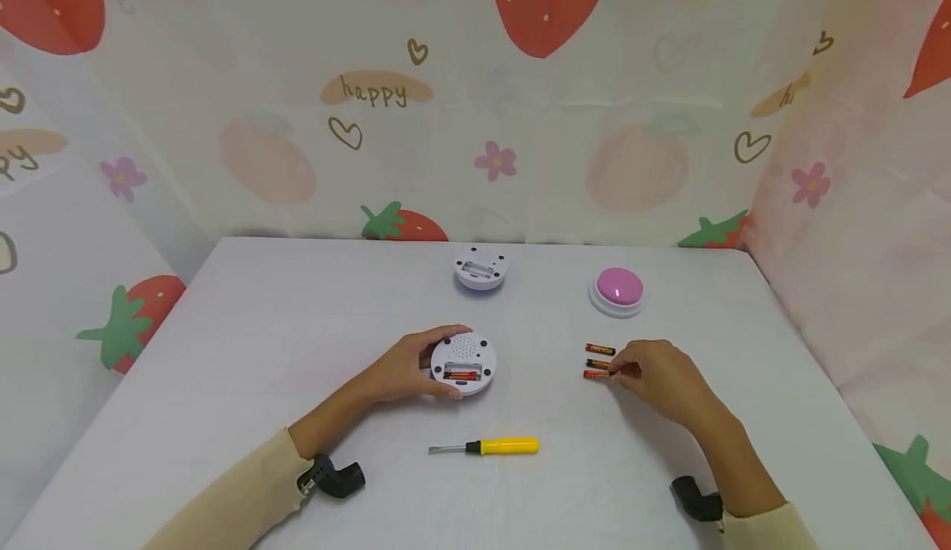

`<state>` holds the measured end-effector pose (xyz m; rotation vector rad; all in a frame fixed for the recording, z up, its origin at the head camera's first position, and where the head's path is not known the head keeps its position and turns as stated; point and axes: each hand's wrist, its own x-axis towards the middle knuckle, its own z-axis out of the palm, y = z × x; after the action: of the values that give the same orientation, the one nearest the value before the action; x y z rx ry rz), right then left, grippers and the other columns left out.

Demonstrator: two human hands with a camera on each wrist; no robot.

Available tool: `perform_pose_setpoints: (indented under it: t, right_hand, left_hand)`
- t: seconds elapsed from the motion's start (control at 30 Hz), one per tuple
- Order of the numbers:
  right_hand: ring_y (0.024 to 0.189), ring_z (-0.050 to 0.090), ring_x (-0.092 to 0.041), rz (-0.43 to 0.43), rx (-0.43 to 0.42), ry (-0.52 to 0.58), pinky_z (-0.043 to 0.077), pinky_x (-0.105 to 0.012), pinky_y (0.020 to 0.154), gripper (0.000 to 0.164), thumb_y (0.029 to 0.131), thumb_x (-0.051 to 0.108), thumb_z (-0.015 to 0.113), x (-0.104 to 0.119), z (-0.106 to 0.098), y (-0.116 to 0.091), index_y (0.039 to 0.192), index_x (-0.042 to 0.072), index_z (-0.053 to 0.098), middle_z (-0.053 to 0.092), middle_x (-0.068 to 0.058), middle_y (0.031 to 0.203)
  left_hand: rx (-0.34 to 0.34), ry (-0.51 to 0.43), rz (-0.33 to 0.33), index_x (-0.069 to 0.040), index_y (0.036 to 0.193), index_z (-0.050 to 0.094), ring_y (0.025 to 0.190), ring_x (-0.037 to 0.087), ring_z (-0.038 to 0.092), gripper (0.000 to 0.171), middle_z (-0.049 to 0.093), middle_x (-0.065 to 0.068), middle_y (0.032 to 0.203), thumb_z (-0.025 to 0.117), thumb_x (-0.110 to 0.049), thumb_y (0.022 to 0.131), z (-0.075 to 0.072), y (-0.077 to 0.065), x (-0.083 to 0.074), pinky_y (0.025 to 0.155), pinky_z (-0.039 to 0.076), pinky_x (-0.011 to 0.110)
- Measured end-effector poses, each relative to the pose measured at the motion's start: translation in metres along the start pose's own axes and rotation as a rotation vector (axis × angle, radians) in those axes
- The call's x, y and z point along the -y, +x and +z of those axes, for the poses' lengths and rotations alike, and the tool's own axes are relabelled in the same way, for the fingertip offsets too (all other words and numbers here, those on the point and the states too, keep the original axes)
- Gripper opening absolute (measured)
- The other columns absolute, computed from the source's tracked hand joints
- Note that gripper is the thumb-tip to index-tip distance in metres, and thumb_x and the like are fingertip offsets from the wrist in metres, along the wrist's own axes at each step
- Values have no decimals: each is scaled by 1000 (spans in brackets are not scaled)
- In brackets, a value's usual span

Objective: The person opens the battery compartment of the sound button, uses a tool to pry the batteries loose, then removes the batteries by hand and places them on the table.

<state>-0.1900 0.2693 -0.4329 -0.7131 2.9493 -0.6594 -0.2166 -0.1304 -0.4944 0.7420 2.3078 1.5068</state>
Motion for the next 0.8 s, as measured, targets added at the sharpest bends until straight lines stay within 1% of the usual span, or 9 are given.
perform_pose_setpoints:
  t: [0.2, 0.37, 0.53, 0.6, 0.8]
  right_hand:
    - [77, 58, -11, 44, 63, -23, 54, -27, 67, 12, 84, 4, 81, 1, 0, 4, 94, 10, 79, 72, 3, 88]
    - [79, 58, -12, 51, 92, -41, 54, -29, 69, 11, 84, 5, 81, -1, 1, 6, 93, 11, 78, 72, 2, 90]
    - [79, 57, -12, 67, 110, -38, 53, -29, 69, 10, 85, 7, 81, -2, 2, 6, 91, 14, 77, 72, 3, 89]
    - [79, 57, -12, 69, 111, -44, 52, -29, 69, 10, 85, 8, 81, -2, 3, 6, 91, 15, 77, 72, 3, 89]
    - [75, 54, -10, 46, 98, -81, 49, -27, 65, 11, 84, 9, 82, -1, 2, 5, 91, 16, 78, 70, 6, 86]
  left_hand:
    - [-6, 19, 10, -23, 150, 49, 120, 9, 56, 90, 57, -8, 140, 94, -30, 72, 0, 1, 0, 106, 45, 25]
    - [-6, 23, 2, -22, 151, 49, 121, 8, 55, 91, 56, -8, 141, 94, -31, 72, 1, 1, 0, 108, 45, 27]
    - [-7, 25, -8, -25, 150, 50, 120, 8, 55, 89, 56, -8, 141, 94, -32, 72, 0, 0, -1, 108, 45, 27]
    - [-8, 31, -8, -24, 150, 50, 120, 8, 55, 90, 56, -9, 141, 94, -33, 72, 0, 0, -1, 108, 45, 28]
    - [-6, 41, -6, -24, 151, 48, 121, 9, 55, 91, 56, -8, 142, 93, -36, 73, 0, 1, 0, 109, 45, 30]
